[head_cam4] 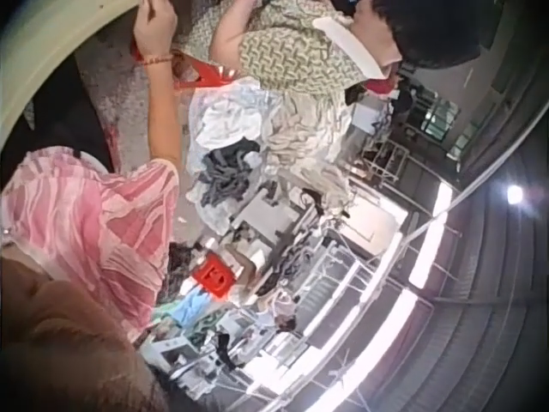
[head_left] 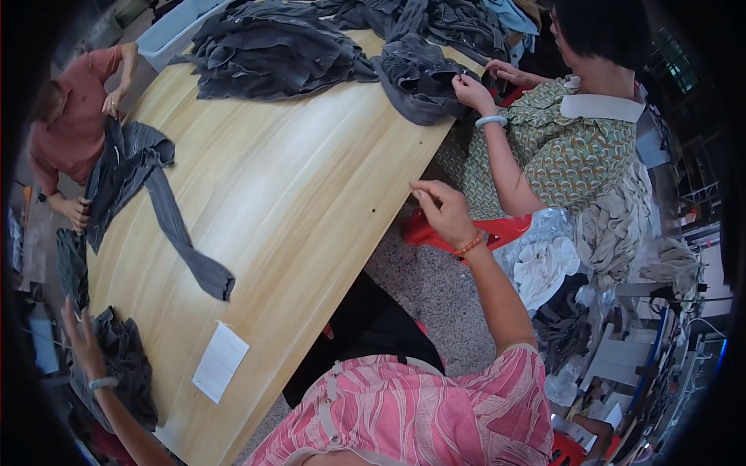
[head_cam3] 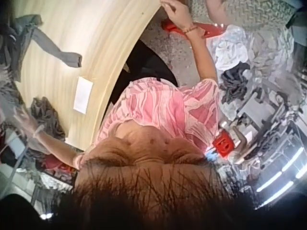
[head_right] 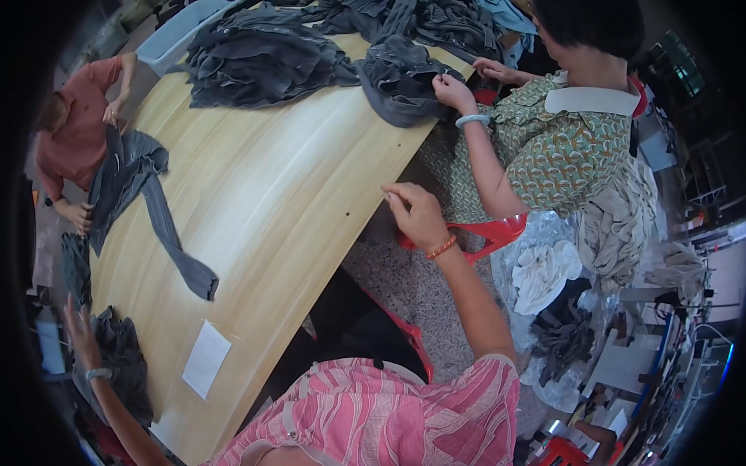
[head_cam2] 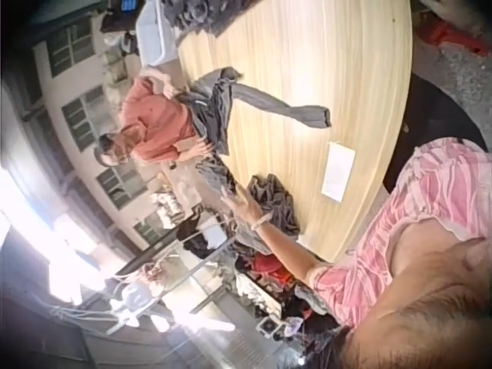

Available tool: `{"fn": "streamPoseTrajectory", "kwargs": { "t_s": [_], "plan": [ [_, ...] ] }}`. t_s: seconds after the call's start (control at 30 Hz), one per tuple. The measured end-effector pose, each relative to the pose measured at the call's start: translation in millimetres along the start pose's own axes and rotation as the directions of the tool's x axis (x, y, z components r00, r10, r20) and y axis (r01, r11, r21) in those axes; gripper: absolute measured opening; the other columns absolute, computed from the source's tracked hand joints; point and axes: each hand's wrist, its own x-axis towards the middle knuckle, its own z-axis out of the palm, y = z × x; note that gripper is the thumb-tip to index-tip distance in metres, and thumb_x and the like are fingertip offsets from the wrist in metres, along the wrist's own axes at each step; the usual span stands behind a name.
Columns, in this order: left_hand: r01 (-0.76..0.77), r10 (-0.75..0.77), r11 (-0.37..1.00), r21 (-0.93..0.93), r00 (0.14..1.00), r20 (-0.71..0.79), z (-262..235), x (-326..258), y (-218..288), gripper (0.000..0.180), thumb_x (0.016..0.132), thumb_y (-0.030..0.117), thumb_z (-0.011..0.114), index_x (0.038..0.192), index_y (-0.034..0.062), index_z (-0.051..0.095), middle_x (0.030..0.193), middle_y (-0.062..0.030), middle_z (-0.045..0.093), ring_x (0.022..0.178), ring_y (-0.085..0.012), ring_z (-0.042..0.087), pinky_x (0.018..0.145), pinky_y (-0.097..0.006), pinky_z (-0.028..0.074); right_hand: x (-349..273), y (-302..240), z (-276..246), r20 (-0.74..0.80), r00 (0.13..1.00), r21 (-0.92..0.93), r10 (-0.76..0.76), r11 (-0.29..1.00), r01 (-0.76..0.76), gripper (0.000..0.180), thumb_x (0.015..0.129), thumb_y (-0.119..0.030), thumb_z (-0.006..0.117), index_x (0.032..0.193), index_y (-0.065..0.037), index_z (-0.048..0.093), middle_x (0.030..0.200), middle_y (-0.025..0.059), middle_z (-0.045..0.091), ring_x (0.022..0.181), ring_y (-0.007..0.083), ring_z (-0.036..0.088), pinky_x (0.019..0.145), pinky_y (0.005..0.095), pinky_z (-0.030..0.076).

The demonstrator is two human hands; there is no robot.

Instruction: The recorder uses scissors to trim loose threads and excess fabric from gray clothing items on a work table.

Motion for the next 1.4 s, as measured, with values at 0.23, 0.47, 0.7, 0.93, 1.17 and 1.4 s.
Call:
{"fn": "streamPoseTrajectory", "kwargs": {
  "t_s": [0.23,0.47,0.7,0.93,1.17,1.4],
  "plan": [
    [-0.605,0.604,0.79,-0.099,0.741,0.293,135,91,329,0.075,0.08,0.016,0.075,0.146,0.0079,0.041,0.149,-0.0197,0.04,0.142,-0.0365,0.032,0.116,-0.045,0.027,24,11,29,-0.08,0.96,-0.252,-0.267,0.938,0.24,0.009,0.085,-0.013,0.067,0.093,-0.01,0.069,0.084,0.0036,0.068,0.079,0.0234,0.062,0.074,0.0365,0.045],
    [-0.684,0.679,0.725,-0.077,0.692,0.245,285,171,503,0.111,0.067,0.043,0.085,0.154,0.0187,0.021,0.158,-0.0199,0.019,0.147,-0.0405,0.014,0.113,-0.062,0.02,73,31,44,-0.086,0.99,-0.274,-0.113,0.958,0.086,0.009,0.087,-0.021,0.065,0.092,-0.013,0.066,0.072,0.0076,0.066,0.066,0.0288,0.065,0.061,0.0427,0.051],
    [-0.624,0.617,0.779,-0.066,0.743,0.258,383,233,576,0.114,0.063,0.048,0.082,0.155,0.0309,0.016,0.158,-0.0219,0.016,0.144,-0.0509,0.011,0.099,-0.08,0.02,78,32,52,-0.142,0.98,-0.261,-0.136,0.961,0.095,0.011,0.083,-0.011,0.07,0.094,-0.01,0.07,0.073,0.0109,0.068,0.062,0.0285,0.066,0.057,0.0384,0.052],
    [-0.55,0.55,0.835,-0.028,0.835,0.02,433,246,599,0.025,0.079,0.015,0.062,0.103,0.0146,0.065,0.11,-0.0048,0.056,0.116,-0.0304,0.045,0.094,-0.078,0.03,87,27,48,-0.062,0.996,-0.268,-0.062,0.963,0.044,0.015,0.08,-0.006,0.071,0.094,-0.007,0.071,0.075,0.0115,0.069,0.063,0.0285,0.065,0.058,0.0374,0.051],
    [-0.645,0.655,0.749,-0.152,0.756,0.017,400,189,549,0.015,0.076,0.015,0.063,0.09,0.0113,0.064,0.098,-0.008,0.056,0.107,-0.0295,0.048,0.099,-0.07,0.032,65,52,43,-0.068,0.998,-0.299,-0.016,0.954,-0.005,0.016,0.09,-0.002,0.058,0.102,0.0,0.069,0.09,0.0186,0.069,0.075,0.0327,0.067,0.065,0.0368,0.052],
    [-0.643,0.671,0.72,-0.26,0.741,0.028,303,60,418,0.011,0.079,0.017,0.059,0.087,0.0101,0.059,0.095,-0.0091,0.052,0.107,-0.0315,0.047,0.105,-0.068,0.024,74,16,43,0.031,0.982,-0.271,-0.185,0.944,0.187,0.019,0.095,-0.014,0.062,0.106,-0.003,0.072,0.091,0.0162,0.072,0.074,0.0299,0.068,0.065,0.0358,0.053]
  ]
}}
